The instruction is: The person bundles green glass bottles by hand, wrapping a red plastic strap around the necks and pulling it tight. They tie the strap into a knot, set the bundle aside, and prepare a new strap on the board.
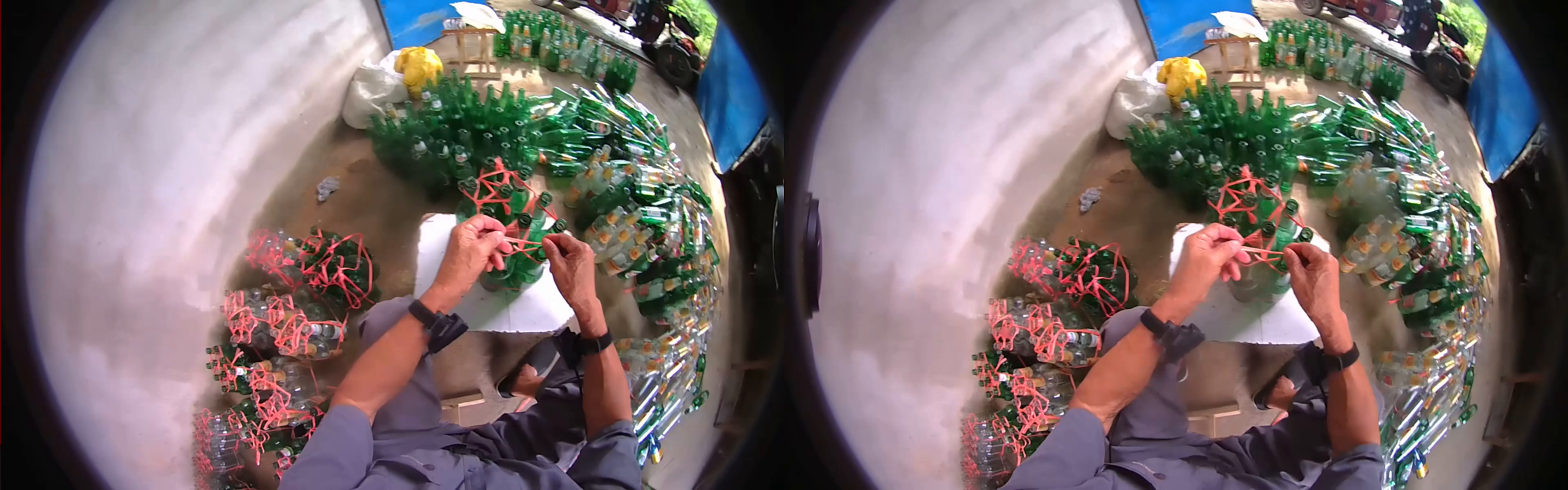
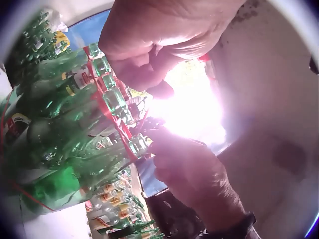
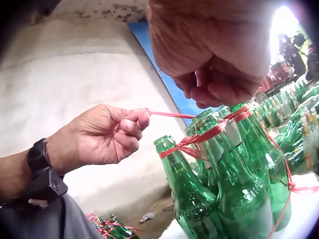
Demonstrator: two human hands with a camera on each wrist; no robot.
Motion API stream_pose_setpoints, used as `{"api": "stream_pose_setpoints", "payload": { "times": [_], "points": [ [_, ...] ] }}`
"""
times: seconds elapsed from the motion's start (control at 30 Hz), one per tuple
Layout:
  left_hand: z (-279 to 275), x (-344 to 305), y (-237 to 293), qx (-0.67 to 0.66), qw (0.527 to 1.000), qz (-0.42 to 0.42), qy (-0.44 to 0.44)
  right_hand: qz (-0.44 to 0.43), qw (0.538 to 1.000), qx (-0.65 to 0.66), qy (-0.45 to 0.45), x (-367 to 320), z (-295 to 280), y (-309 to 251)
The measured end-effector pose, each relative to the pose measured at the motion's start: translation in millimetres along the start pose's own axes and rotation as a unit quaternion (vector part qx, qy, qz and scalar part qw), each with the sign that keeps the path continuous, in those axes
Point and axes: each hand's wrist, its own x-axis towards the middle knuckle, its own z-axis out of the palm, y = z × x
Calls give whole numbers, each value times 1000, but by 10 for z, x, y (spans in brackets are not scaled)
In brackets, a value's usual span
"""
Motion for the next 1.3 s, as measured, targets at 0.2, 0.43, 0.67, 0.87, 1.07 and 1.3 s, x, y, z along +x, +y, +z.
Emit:
{"api": "stream_pose_setpoints", "payload": {
  "times": [0.2, 0.43, 0.67, 0.87, 1.07, 1.3],
  "points": [
    [-53, 47, -2, 11, 1000, -19, 5, 24, 1000, -5, 3, 88, -102, 14],
    [-28, -36, 66, 65, 997, -35, 27, 38, 998, 34, 22, 158, -287, 117],
    [-119, -167, -116, 141, 989, -49, -2, 26, 999, -14, 41, 132, -389, 138],
    [-193, -175, -197, 182, 981, -62, 1, 53, 995, -89, 3, 106, -510, 56],
    [-215, -192, -287, 209, 975, -75, -13, 52, 991, -118, 34, 146, -588, 240],
    [-184, -158, -474, 251, 966, -53, -10, 6, 992, -123, 19, 158, -527, 266]
  ]
}}
